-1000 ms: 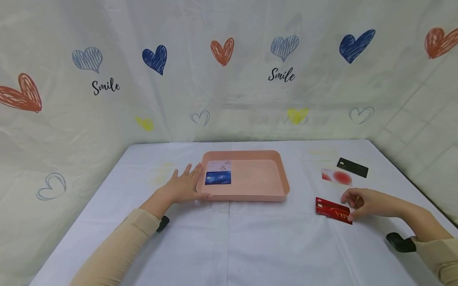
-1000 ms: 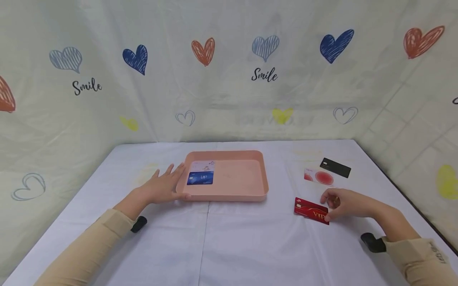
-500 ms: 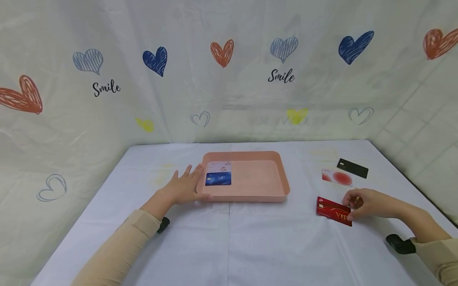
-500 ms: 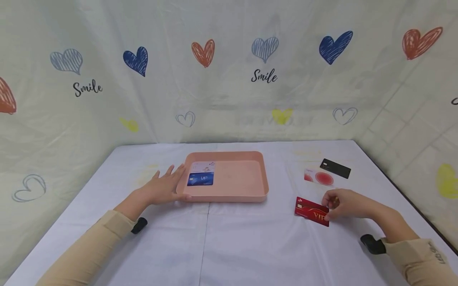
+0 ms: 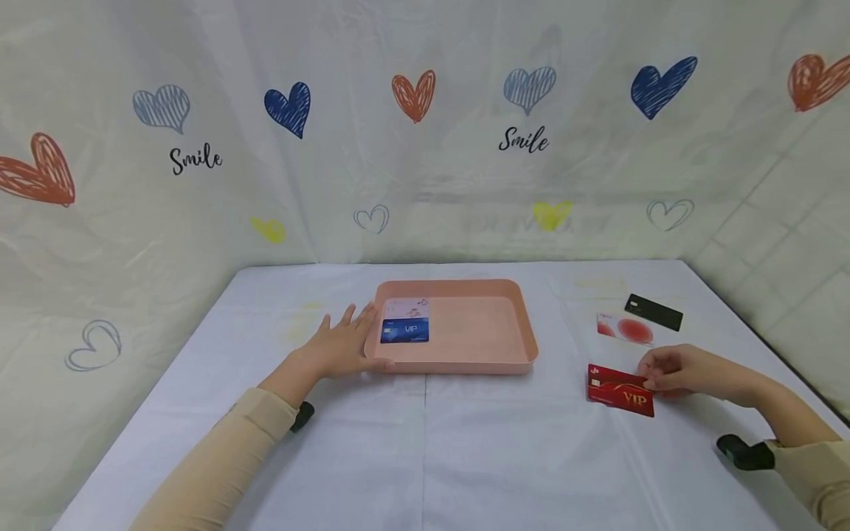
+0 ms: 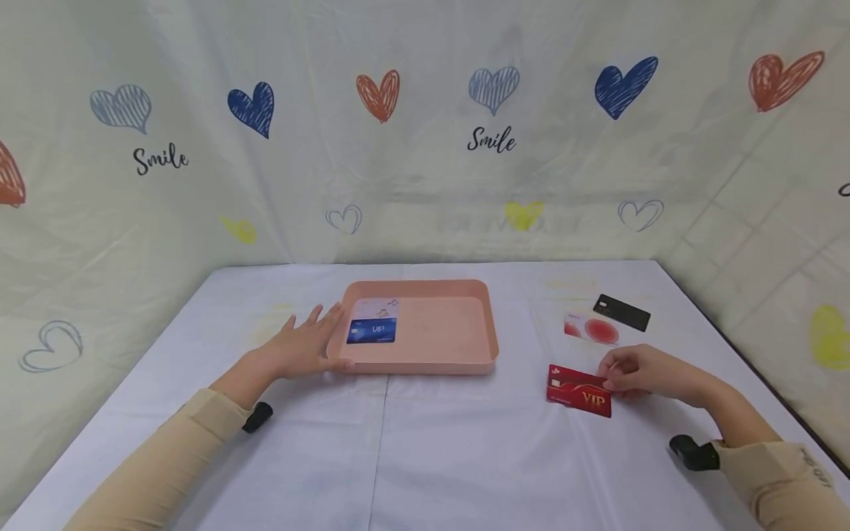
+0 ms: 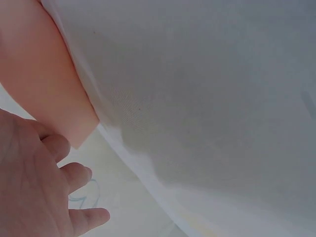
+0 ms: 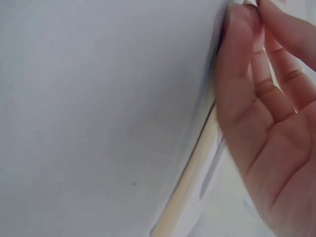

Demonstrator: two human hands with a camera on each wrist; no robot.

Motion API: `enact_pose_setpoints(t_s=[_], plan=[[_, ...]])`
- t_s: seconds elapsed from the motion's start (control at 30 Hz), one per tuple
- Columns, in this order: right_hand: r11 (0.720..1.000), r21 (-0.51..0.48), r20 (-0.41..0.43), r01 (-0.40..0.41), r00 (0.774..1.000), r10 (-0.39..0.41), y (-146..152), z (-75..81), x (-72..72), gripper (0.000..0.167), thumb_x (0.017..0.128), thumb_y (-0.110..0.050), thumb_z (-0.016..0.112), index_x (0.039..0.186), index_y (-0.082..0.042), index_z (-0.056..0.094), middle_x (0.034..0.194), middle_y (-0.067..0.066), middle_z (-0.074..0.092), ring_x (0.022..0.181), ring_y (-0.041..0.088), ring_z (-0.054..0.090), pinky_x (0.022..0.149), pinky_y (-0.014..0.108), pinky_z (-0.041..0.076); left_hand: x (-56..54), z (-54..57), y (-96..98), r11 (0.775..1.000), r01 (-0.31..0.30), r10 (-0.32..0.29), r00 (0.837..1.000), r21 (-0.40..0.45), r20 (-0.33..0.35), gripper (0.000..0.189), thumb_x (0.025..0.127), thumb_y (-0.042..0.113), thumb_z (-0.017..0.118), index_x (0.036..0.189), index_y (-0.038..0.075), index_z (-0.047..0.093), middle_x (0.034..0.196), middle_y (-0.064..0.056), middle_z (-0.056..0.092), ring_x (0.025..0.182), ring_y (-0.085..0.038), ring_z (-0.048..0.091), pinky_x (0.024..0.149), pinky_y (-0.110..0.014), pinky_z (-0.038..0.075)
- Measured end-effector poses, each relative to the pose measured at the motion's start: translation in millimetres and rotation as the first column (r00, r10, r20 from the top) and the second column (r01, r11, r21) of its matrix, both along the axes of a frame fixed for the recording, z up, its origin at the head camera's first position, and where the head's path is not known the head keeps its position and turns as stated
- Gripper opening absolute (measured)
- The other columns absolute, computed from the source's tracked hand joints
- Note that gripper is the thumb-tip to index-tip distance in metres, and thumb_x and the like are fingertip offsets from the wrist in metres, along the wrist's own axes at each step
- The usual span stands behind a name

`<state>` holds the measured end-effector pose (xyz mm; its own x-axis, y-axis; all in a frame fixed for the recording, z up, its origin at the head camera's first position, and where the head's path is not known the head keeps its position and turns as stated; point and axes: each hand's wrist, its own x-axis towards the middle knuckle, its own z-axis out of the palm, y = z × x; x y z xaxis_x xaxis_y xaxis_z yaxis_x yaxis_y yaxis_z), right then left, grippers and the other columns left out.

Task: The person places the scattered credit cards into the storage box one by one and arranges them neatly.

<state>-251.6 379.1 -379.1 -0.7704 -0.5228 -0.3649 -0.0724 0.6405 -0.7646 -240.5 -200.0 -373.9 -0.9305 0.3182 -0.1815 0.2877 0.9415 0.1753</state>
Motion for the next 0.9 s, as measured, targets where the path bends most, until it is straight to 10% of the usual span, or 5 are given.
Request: enact_pose_setpoints(t_s=[0.2, 0.6, 0.9], plan=[[0.990, -0.136, 0.156, 0.038, 0.988, -0.017, 4.8, -1.8, -3.8, 0.030, 0.105, -0.010, 0.057, 0.123, 0.013, 0.057, 0.112, 0.010, 0.065, 0.090, 0.019, 0.068, 0.079, 0.033, 0.061, -0.3, -0.4, -0.1, 1.000, -0.002, 0.002, 1.000, 0.001, 0.000, 0.115, 0.088, 0.077, 0.056, 0.165, 0.006, 0.010, 0.171, -0.010, 0.009, 0.155, -0.039, 0.008, 0.117, -0.071, 0.007], [0.965, -0.247, 0.240, 0.086, 0.970, -0.025, 23.3, -5.5, -14.5, 0.031, 0.108, -0.007, 0.048, 0.122, -0.016, 0.074, 0.116, -0.002, 0.061, 0.100, 0.010, 0.058, 0.080, 0.029, 0.059, 0.3, 1.2, 0.8, 1.000, 0.001, -0.001, 1.000, 0.004, -0.002, 0.114, 0.089, 0.077, 0.056, 0.165, 0.005, 0.011, 0.171, -0.011, 0.009, 0.155, -0.040, 0.007, 0.116, -0.072, 0.007], [0.815, -0.488, 0.490, 0.312, 0.871, -0.039, 31.2, -1.8, -16.2, 0.044, 0.111, -0.007, 0.040, 0.118, -0.025, 0.079, 0.117, -0.007, 0.060, 0.103, 0.012, 0.065, 0.090, 0.028, 0.056, 0.1, 0.3, 0.7, 1.000, 0.002, -0.002, 1.000, 0.004, 0.002, 0.114, 0.089, 0.077, 0.056, 0.165, 0.005, 0.011, 0.171, -0.011, 0.010, 0.155, -0.040, 0.007, 0.117, -0.072, 0.007]])
